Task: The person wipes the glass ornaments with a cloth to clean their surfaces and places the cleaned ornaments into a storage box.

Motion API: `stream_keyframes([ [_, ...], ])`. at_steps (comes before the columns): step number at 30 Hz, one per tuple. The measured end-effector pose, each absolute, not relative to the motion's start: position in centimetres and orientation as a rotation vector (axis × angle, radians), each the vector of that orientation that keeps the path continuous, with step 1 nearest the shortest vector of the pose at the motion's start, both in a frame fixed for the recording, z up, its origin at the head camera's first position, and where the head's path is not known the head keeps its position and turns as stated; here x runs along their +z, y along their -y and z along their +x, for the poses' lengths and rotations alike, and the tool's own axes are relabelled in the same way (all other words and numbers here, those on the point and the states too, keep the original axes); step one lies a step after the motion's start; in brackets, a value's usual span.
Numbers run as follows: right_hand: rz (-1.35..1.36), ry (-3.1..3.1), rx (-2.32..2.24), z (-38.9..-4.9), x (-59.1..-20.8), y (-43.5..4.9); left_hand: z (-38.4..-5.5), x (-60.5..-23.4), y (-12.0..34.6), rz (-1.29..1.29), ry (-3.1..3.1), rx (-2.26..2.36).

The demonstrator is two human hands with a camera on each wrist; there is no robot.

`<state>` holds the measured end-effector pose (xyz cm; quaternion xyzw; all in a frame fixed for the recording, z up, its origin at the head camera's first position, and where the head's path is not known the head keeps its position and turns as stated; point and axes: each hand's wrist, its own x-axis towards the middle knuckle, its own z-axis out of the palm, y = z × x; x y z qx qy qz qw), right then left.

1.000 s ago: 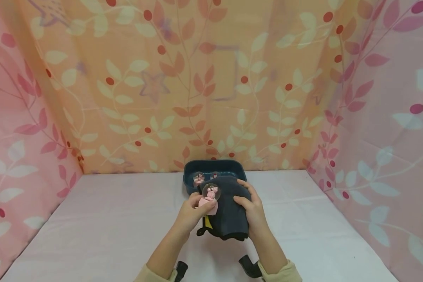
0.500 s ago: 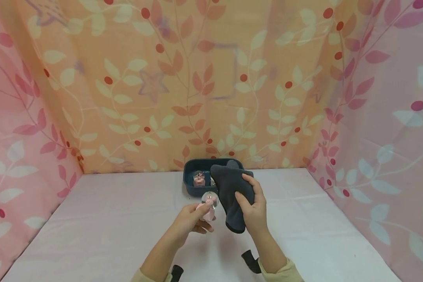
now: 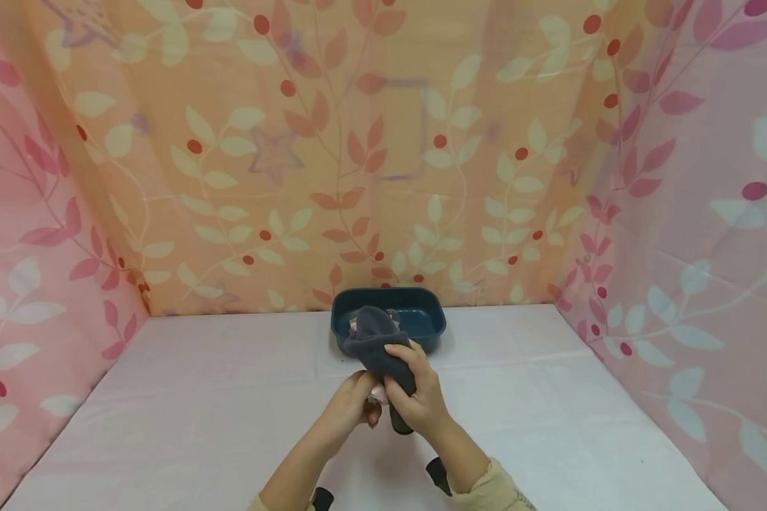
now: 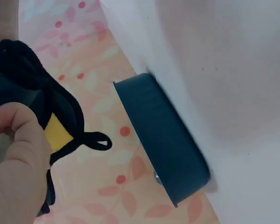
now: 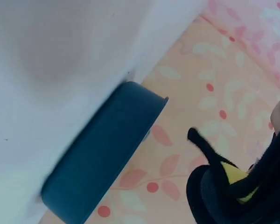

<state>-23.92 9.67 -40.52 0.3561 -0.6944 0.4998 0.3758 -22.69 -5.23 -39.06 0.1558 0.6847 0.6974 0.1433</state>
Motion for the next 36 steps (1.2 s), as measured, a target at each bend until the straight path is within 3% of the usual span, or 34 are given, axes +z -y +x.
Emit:
stream_keyframes([
  [5, 0.773, 1.813, 1.467, -23.7, -40.1, -9.6, -22.7, -39.3, 5.6, 0.562, -2.035, 1.948],
  [14, 0.321, 1.795, 2.305, -23.3, -38.5, -10.0, -22.8, -39.9, 6.3, 0.778, -1.984, 1.901],
  [22, 0.178, 1.809, 2.525, -24.1, -37.2, -10.5, -23.0, -40.2, 6.6, 0.835, -1.833, 1.922],
  [32, 0.024, 1.694, 2.718, -24.4, -37.4, -11.1, -22.5, -38.9, 6.2, 0.592, -1.566, 2.165],
  [36, -0.081, 1.569, 2.527, -23.4, -37.3, -11.2, -22.3, -38.4, 6.2, 0.441, -1.415, 2.283],
])
